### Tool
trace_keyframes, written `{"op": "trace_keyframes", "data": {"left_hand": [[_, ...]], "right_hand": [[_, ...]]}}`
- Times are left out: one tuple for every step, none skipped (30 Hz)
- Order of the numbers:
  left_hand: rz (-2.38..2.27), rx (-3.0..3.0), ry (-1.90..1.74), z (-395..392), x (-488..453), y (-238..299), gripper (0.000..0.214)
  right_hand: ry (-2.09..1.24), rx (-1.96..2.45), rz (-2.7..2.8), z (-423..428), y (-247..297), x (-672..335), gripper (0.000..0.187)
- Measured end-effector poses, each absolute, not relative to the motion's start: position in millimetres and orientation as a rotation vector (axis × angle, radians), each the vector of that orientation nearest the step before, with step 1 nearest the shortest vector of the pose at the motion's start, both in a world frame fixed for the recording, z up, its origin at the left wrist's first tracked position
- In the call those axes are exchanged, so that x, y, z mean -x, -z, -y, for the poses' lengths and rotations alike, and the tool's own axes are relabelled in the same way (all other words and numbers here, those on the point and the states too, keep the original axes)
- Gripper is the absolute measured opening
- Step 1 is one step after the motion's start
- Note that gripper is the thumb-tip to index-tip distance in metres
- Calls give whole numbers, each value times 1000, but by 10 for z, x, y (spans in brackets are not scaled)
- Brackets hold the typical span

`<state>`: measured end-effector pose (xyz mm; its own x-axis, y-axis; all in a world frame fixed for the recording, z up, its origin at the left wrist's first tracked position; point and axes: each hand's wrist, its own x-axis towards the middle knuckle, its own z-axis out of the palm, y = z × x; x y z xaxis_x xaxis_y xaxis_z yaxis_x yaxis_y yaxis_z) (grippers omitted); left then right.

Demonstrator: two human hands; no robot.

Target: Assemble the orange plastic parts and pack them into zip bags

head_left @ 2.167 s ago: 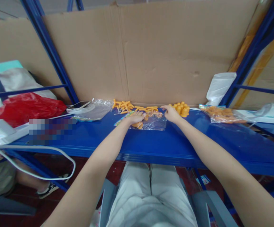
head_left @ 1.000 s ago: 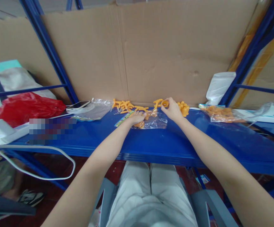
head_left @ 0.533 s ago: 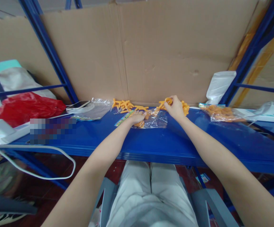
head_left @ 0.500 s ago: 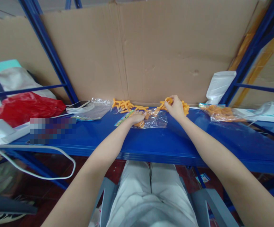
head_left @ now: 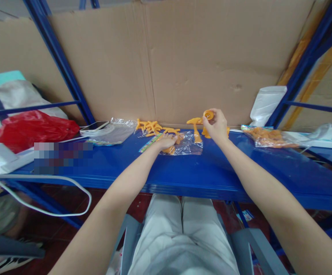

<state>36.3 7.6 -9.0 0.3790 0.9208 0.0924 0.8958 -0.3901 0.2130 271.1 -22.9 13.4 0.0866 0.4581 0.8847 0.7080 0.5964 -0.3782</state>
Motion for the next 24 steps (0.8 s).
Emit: {"op": "trace_keyframes", "data": {"left_hand": [[-1656, -2492, -300, -67, -367, 85, 58], [-1652, -2487, -305, -54, -372, 79, 58], [-1648, -2482, -318, -38, -379, 71, 58], [-1646, -2479, -341, -19, -387, 63, 57], [-1646, -2475, -372, 2, -395, 54, 55], [-1645, -2470, -410, 24, -404, 43, 54], [-1648, -2460, -454, 48, -413, 31, 53], [-1653, -2448, -503, 75, -422, 17, 52], [-1657, -2436, -560, 104, -432, 0, 53], [-1654, -2429, -626, 136, -443, -19, 54], [-1637, -2432, -703, 171, -456, -41, 57], [-1598, -2448, -786, 209, -470, -64, 60], [-1538, -2477, -862, 247, -486, -86, 63], [-1465, -2513, -922, 284, -503, -105, 64], [-1396, -2548, -962, 316, -522, -119, 65], [-1341, -2578, -983, 341, -542, -127, 65], [-1298, -2602, -1001, 355, -560, -126, 64], [-1263, -2621, -1028, 358, -577, -117, 63], [-1231, -2635, -1070, 350, -592, -102, 60], [-1197, -2644, -1135, 332, -602, -82, 57], [-1163, -2646, -1217, 308, -607, -60, 53], [-1135, -2641, -1303, 282, -608, -40, 50], [-1119, -2630, -1382, 259, -605, -25, 48], [-1117, -2619, -1445, 240, -599, -15, 46]], "right_hand": [[232, 998, 1560, 242, -140, -2696, 37], [216, 983, 1568, 256, -145, -2679, 37], [201, 970, 1575, 270, -149, -2662, 38], [190, 958, 1582, 284, -152, -2644, 38], [182, 949, 1591, 298, -154, -2627, 39], [175, 942, 1603, 314, -157, -2609, 40], [169, 936, 1617, 331, -159, -2590, 40], [163, 931, 1629, 351, -162, -2570, 41], [156, 928, 1639, 372, -164, -2548, 40], [148, 926, 1651, 394, -167, -2524, 40], [140, 926, 1664, 418, -169, -2498, 39], [134, 928, 1678, 442, -171, -2471, 38], [130, 931, 1694, 467, -171, -2444, 38], [128, 934, 1710, 490, -171, -2417, 37], [129, 933, 1723, 510, -169, -2392, 37], [133, 927, 1735, 527, -165, -2369, 36], [141, 915, 1747, 540, -160, -2350, 36], [150, 895, 1762, 549, -154, -2333, 36], [157, 869, 1778, 554, -148, -2320, 36], [163, 838, 1793, 557, -143, -2309, 35], [164, 805, 1808, 558, -138, -2300, 35], [160, 775, 1823, 561, -135, -2292, 34], [154, 750, 1838, 565, -134, -2284, 34], [149, 733, 1850, 573, -134, -2276, 33]]}}
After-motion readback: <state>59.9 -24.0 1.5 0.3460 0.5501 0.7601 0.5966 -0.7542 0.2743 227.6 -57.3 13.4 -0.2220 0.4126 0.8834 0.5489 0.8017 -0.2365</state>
